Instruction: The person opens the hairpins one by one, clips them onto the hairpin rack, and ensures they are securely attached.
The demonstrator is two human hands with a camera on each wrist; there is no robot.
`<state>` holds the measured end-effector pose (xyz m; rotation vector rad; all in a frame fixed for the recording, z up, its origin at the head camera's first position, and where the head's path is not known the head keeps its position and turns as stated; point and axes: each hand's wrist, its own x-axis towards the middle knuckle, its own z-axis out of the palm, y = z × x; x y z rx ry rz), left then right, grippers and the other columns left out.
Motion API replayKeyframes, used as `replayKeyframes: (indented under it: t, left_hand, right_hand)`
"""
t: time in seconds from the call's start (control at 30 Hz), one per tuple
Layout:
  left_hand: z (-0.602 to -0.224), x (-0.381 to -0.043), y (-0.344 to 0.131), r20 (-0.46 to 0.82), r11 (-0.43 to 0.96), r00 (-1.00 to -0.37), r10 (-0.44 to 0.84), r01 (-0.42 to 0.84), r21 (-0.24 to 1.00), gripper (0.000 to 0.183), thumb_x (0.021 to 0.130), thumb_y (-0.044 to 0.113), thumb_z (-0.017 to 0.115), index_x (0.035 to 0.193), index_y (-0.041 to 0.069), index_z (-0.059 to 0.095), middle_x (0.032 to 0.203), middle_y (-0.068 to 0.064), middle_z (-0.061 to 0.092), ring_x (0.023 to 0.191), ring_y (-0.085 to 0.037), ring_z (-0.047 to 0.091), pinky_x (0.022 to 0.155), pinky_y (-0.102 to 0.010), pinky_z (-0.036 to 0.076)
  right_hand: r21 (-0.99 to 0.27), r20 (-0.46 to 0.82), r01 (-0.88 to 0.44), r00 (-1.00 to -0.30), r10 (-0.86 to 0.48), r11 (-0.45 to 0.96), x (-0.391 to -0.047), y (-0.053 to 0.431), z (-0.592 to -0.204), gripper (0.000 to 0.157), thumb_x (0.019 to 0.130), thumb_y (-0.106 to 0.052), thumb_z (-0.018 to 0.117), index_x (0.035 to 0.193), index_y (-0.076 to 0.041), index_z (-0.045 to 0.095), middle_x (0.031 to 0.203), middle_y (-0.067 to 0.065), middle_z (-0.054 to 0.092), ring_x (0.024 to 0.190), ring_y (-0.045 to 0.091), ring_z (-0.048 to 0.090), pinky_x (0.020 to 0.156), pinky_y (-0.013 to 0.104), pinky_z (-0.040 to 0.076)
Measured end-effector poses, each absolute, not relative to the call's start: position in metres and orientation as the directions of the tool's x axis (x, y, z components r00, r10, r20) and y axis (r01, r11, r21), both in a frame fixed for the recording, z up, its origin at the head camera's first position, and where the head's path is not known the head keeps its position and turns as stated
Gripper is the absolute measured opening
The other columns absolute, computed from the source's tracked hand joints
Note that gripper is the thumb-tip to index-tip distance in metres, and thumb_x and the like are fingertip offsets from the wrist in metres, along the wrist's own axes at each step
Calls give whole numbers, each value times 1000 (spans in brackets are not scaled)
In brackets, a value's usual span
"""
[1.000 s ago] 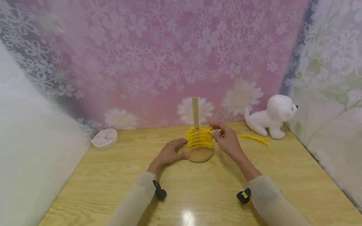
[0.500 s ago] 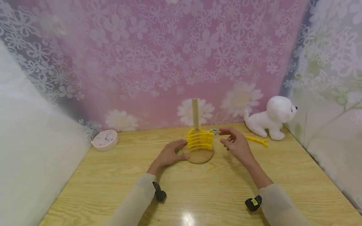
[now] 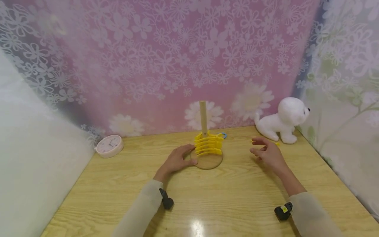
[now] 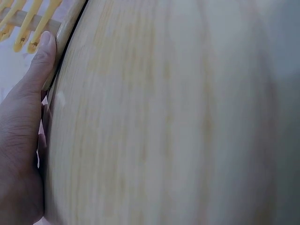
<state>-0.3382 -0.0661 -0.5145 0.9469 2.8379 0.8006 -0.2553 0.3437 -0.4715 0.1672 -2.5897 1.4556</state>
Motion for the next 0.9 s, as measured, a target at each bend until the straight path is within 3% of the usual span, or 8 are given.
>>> replayKeyframes:
  t: [0.1, 0.23, 0.37, 0.5, 0.63, 0.7, 0.8, 0.9]
  left_hand:
    - [-514, -338, -67, 117, 672, -808, 577, 552, 494, 74, 95, 66, 64, 160, 39, 40, 165, 8, 39, 155, -22, 31, 128, -51, 20]
    - [-513, -338, -67, 124, 670, -808, 576, 553, 495, 74, 95, 66, 64, 160, 39, 40, 165, 8, 39, 155, -22, 31, 128, -51, 19]
    - [-511, -337, -68, 123, 669, -808, 577, 553, 496, 74, 95, 64, 65, 160, 39, 40, 165, 8, 39, 155, -22, 31, 128, -50, 19]
    - [-511, -335, -68, 115, 667, -805, 582, 553, 500, 75, 95, 64, 66, 160, 39, 40, 166, 8, 39, 155, -22, 30, 128, -50, 19]
    - [-512, -336, -67, 121, 665, -804, 583, 557, 497, 75, 95, 64, 65, 161, 40, 39, 166, 7, 38, 155, -23, 30, 128, -51, 19]
    - [-513, -337, -66, 119, 663, -801, 587, 559, 498, 75, 95, 65, 64, 161, 40, 38, 166, 7, 38, 155, -23, 30, 128, -51, 19]
    - [-513, -337, -67, 115, 661, -798, 592, 562, 498, 75, 96, 65, 64, 161, 39, 39, 167, 5, 37, 156, -23, 30, 128, -52, 19]
    - [-512, -339, -68, 115, 665, -802, 586, 557, 497, 75, 96, 65, 64, 161, 39, 39, 167, 4, 37, 156, -24, 29, 128, -51, 18]
  right_hand:
    - [-821, 182, -152, -983, 1, 550, -258, 356, -476, 56, 103, -23, 69, 146, 6, 50, 137, 31, 56, 80, 7, 65, 61, 29, 58]
    - [-815, 168, -127, -986, 21, 565, -261, 371, -479, 61, 103, -31, 69, 147, 6, 49, 141, 31, 52, 82, -1, 64, 60, 25, 56]
    - [-782, 163, -99, -985, 49, 615, -264, 387, -482, 66, 102, -38, 70, 148, 4, 48, 143, 30, 51, 79, 1, 61, 59, 24, 53]
    - [-698, 212, -99, -974, 73, 709, -267, 401, -486, 65, 100, -35, 72, 146, 7, 50, 139, 34, 50, 85, 22, 60, 59, 25, 49]
    - [-682, 229, -84, -968, 102, 727, -268, 412, -489, 64, 100, -27, 73, 144, 13, 48, 140, 40, 46, 108, 48, 53, 76, 42, 50]
    - [-686, 207, -65, -972, 109, 725, -268, 416, -490, 65, 100, -25, 73, 143, 15, 47, 140, 42, 44, 118, 54, 46, 83, 48, 46]
    - [-666, 192, -69, -978, 81, 742, -268, 421, -491, 64, 99, -22, 74, 142, 17, 47, 139, 41, 46, 112, 48, 50, 82, 38, 47]
    - [-689, 158, -97, -987, 18, 718, -274, 425, -491, 63, 99, -17, 74, 143, 18, 43, 139, 42, 45, 87, 31, 63, 65, 26, 51]
